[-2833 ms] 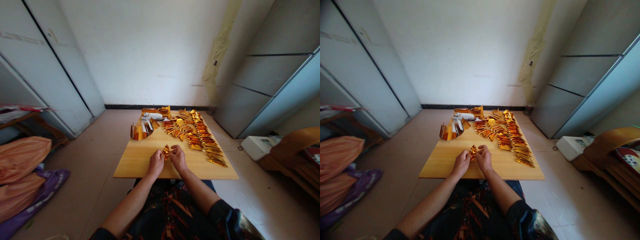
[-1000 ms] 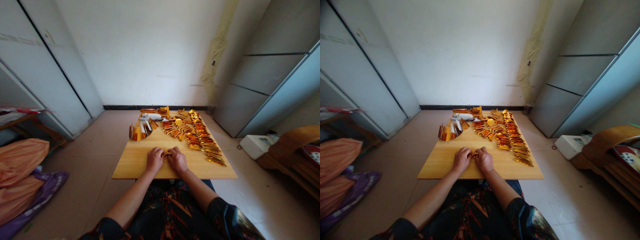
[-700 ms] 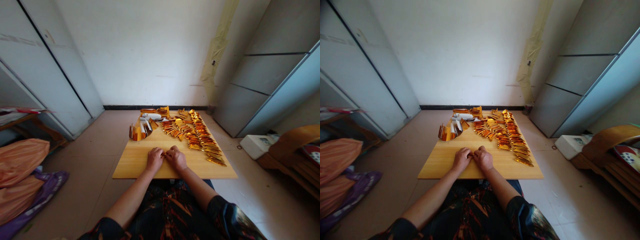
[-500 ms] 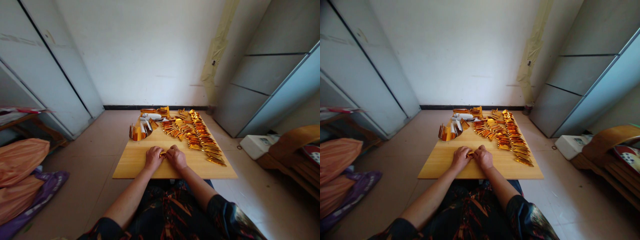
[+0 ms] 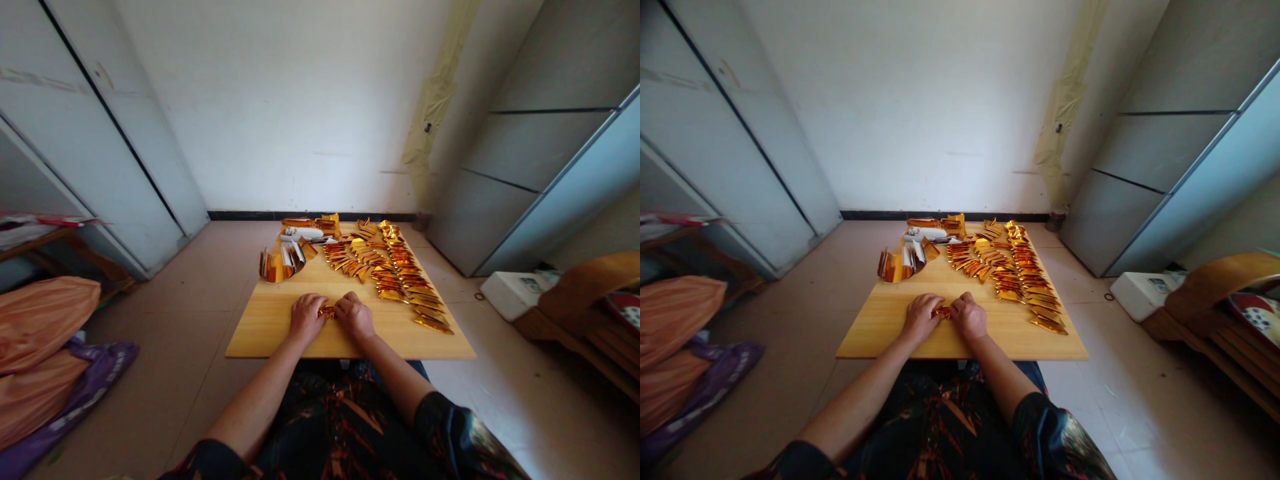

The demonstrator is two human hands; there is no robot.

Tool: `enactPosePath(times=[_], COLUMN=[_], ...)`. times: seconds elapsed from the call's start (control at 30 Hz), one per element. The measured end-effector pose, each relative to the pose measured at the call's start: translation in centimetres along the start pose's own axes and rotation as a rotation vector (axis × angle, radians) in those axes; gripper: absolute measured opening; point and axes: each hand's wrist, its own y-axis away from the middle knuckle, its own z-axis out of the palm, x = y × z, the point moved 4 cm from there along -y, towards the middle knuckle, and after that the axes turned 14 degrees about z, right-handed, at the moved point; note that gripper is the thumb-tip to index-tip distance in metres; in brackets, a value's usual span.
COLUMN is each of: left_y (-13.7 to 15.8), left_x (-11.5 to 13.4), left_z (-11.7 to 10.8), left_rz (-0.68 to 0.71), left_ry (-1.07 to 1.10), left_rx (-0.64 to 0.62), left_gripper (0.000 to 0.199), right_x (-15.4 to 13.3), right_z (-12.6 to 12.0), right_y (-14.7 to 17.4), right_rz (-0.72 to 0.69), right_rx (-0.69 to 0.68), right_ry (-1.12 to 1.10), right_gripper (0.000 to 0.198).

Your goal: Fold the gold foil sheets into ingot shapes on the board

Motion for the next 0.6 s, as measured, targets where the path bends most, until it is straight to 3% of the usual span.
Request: enactPosePath(times=[0.6], left_y=[0.09], left_x=[-0.12], left_z=[0.24], left_rz=[-0.014], left_ry=[0.022], left_rx=[0.002], left_gripper=[0.033], right_x=[0.41], right_z=[0.66], right_y=[0.22], right_rz=[-0.043], right_rx=[0.023], right_ry=[-0.079], right_gripper=[0.022])
